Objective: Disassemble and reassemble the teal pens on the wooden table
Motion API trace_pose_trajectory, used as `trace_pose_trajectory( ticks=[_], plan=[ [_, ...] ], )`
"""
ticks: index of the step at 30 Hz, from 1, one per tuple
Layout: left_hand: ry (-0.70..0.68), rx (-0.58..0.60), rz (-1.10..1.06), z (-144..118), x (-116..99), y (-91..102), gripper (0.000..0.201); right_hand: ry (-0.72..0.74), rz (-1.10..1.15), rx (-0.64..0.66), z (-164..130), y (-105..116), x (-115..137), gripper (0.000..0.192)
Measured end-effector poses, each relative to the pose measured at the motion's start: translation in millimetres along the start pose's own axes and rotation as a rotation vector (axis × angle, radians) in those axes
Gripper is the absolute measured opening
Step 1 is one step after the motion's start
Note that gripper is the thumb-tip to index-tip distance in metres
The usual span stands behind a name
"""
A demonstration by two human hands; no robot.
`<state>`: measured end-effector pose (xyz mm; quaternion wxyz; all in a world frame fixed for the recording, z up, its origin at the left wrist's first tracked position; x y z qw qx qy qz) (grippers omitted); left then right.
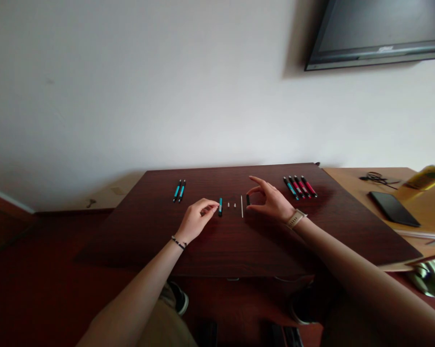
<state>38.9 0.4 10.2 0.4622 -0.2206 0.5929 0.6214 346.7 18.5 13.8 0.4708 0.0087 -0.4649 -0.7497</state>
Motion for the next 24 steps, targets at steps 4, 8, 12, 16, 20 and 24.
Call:
trace_pose_trajectory(
  ticks=[4,8,12,16,20,24],
  plan=[
    [0.025,0.057,-0.093,-3.9,-7.3,-17.4,0.027,0.042,0.041,0.004,4.8,-8.3,22.6,0.101],
    [0.12,0.157,-0.298,-4.7,-12.7,-35.3,0.035,0.088,0.062,0.013,6.6,-16.0,40.1,0.098],
    [0.292,0.211,-0.586,-3.3,-17.2,-48.4,0.039,0.126,0.049,0.021,6.4,-20.5,49.8,0.096],
    [0.481,0.296,-1.048,-2.7,-20.6,-57.8,0.044,0.18,-0.014,-0.008,5.4,-21.2,54.9,0.094],
    [0.537,0.455,-1.307,-3.9,-27.4,-63.5,0.049,0.217,-0.057,0.015,3.5,-24.2,60.8,0.09],
    [0.512,0.582,-1.388,-4.9,-37.7,-67.3,0.057,0.248,-0.063,0.039,2.3,-30.2,65.2,0.09]
  ],
)
Point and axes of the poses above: each hand's wrist, its own z-axis towards the middle knuckle, its own y-axis out of the back of the hand, x = y × z, the point moved 2 cm from there along z, towards the middle knuckle, and after that the axes turned 12 degrees about y, right-handed, at the moved point
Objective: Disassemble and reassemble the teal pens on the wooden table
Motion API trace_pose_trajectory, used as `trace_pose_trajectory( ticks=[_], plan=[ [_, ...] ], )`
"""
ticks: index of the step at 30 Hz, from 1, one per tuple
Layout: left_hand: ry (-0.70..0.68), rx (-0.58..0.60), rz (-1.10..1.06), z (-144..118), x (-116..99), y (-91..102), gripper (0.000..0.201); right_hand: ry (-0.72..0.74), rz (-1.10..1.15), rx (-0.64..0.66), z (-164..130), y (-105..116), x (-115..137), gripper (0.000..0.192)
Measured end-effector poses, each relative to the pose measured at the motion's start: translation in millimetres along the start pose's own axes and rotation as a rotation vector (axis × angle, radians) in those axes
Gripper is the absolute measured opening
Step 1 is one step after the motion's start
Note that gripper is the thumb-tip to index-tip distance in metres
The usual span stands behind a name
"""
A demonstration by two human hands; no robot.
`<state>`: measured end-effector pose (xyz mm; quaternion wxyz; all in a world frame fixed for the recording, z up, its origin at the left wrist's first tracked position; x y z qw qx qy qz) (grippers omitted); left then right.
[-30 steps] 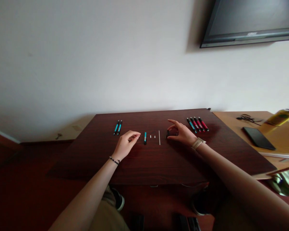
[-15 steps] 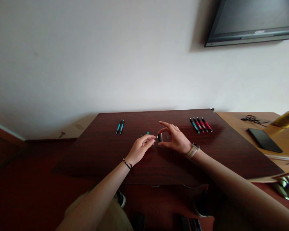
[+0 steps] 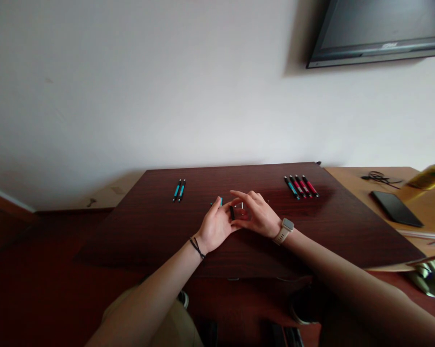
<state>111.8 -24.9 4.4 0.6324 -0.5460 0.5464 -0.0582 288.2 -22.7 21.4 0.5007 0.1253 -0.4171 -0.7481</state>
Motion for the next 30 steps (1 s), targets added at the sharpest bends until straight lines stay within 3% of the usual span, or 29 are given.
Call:
trace_pose_trajectory(
  ticks=[10,17,30],
  plan=[
    [0.007,0.042,-0.026,4.1,3.9,-5.8,0.053,0.036,0.018,0.006,0.2,-2.1,0.1,0.083],
    [0.013,0.013,0.023,3.8,7.3,-5.5,0.053,0.053,0.024,0.004,2.0,0.9,1.5,0.076],
    [0.012,-0.067,-0.071,6.4,10.3,0.3,0.035,0.071,0.001,0.039,2.0,-1.3,1.0,0.073]
  ],
)
Point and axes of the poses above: each hand's wrist, its own z-axis towards the middle knuckle, its own y-axis out of the back of the hand, x = y × z, the point moved 2 cm from there along z, towards the middle knuckle, and after that the axes turned 12 degrees about y, right-handed, at the moved point
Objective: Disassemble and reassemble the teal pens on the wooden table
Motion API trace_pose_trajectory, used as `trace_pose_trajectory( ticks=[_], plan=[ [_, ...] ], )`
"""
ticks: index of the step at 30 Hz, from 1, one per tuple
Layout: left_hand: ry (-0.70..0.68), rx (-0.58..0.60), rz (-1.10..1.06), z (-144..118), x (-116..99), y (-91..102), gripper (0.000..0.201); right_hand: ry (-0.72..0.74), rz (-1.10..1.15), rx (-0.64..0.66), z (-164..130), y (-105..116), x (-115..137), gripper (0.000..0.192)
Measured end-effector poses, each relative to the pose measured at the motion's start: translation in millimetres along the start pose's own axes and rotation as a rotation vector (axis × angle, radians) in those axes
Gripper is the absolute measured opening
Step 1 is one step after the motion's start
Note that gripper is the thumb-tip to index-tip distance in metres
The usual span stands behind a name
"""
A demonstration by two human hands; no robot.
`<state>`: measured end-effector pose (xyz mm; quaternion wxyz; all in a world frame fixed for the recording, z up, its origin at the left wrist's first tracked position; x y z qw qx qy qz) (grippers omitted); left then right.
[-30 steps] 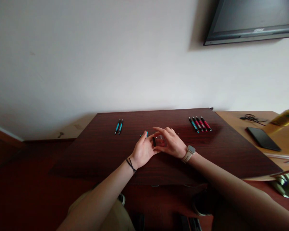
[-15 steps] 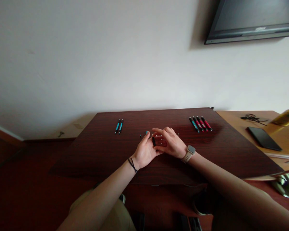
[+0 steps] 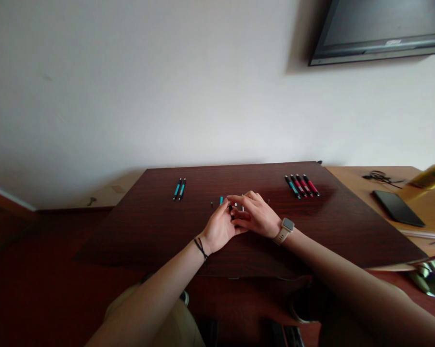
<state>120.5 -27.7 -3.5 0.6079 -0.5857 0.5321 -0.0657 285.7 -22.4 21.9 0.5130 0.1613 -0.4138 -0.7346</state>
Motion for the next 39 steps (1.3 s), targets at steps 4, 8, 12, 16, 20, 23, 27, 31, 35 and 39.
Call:
trace_pose_trajectory(
  ticks=[4,8,12,16,20,23,27,31,35,39],
  plan=[
    [0.006,0.001,0.007,1.1,1.6,1.9,0.036,0.021,-0.017,0.01,0.1,0.7,1.8,0.075],
    [-0.002,-0.008,0.048,1.1,4.4,4.6,0.041,0.049,-0.003,0.021,-1.5,4.0,2.7,0.075],
    [0.037,-0.002,0.065,-1.5,4.7,5.2,0.05,0.058,0.029,0.015,-6.7,11.5,-1.0,0.08],
    [0.045,0.0,0.053,-4.7,0.1,4.2,0.051,0.018,0.003,0.02,-16.2,21.6,-11.9,0.078],
    [0.024,-0.006,0.065,-5.7,-3.2,2.9,0.05,-0.045,-0.063,0.027,-26.0,29.1,-25.3,0.068],
    [0.002,-0.02,0.088,-6.1,-4.1,1.1,0.049,-0.121,-0.128,0.004,-32.0,32.2,-36.9,0.054],
    [-0.086,-0.064,0.159,-8.8,-5.9,-3.1,0.046,-0.224,-0.212,-0.045,-41.6,34.9,-57.3,0.043],
    [-0.115,-0.078,0.234,-11.5,-5.4,-7.2,0.046,-0.304,-0.223,-0.062,-53.3,36.3,-77.3,0.033],
    [-0.125,-0.067,0.323,-12.6,-2.9,-8.4,0.046,-0.383,-0.213,-0.029,-61.5,35.9,-87.6,0.024],
    [-0.213,-0.226,0.638,-13.0,-3.1,-5.8,0.053,-0.452,-0.203,0.068,-63.7,34.0,-87.4,0.016]
  ],
)
Point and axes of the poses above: each hand's wrist, its own z-axis towards the middle knuckle, its own y-axis out of the back of the hand, x = y × z, the point moved 2 cm from there along z, towards the middle knuckle, and after that the axes turned 12 degrees about y, right-handed, at the moved point
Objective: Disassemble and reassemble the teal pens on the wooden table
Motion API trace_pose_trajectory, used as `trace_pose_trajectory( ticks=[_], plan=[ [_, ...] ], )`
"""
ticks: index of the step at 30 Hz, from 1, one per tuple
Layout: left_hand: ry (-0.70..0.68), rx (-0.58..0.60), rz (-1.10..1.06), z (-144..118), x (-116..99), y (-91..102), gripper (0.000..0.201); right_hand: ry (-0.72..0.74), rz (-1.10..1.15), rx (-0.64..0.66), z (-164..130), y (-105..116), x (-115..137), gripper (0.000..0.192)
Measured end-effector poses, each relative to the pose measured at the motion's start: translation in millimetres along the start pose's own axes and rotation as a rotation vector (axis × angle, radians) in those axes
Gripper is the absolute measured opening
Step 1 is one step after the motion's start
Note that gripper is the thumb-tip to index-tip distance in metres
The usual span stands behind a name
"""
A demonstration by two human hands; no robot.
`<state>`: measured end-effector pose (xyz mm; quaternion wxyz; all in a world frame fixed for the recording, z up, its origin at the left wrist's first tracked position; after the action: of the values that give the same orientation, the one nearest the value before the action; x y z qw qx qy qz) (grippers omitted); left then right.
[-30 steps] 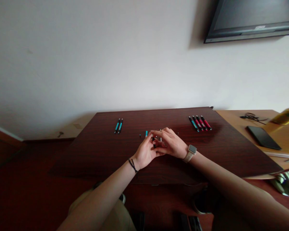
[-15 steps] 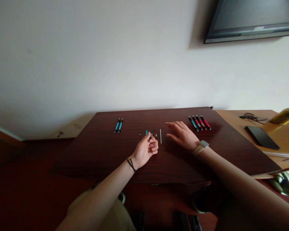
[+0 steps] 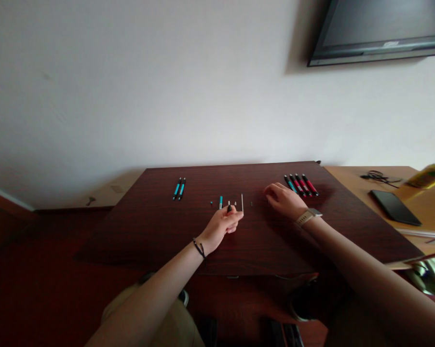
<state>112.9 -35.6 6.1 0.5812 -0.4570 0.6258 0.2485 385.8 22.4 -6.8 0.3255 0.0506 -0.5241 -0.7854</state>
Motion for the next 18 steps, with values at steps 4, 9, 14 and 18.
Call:
trace_pose_trajectory(
  ticks=[4,9,14,18],
  plan=[
    [-0.148,-0.308,0.431,-0.8,-3.3,6.0,0.063,-0.058,0.008,0.114,-1.1,-2.6,2.5,0.014],
    [-0.182,-0.317,0.541,0.4,-3.9,7.4,0.059,-0.088,-0.009,0.175,-2.9,-8.4,-0.5,0.011],
    [-0.153,-0.289,0.55,1.0,-2.7,4.5,0.058,-0.105,0.024,0.138,0.1,-9.6,2.1,0.01],
    [-0.139,-0.275,0.555,2.5,-2.5,1.9,0.056,-0.061,0.231,0.011,9.6,-5.8,22.2,0.012]
  ],
)
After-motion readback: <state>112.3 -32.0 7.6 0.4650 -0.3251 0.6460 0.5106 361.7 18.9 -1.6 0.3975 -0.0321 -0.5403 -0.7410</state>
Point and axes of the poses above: each hand's wrist, its own z-axis towards the middle knuckle, its own y-axis out of the back of the hand, x = y × z, the point moved 2 cm from there along z, towards the middle knuckle, and after that the axes turned 12 degrees about y, right-handed, at the moved point
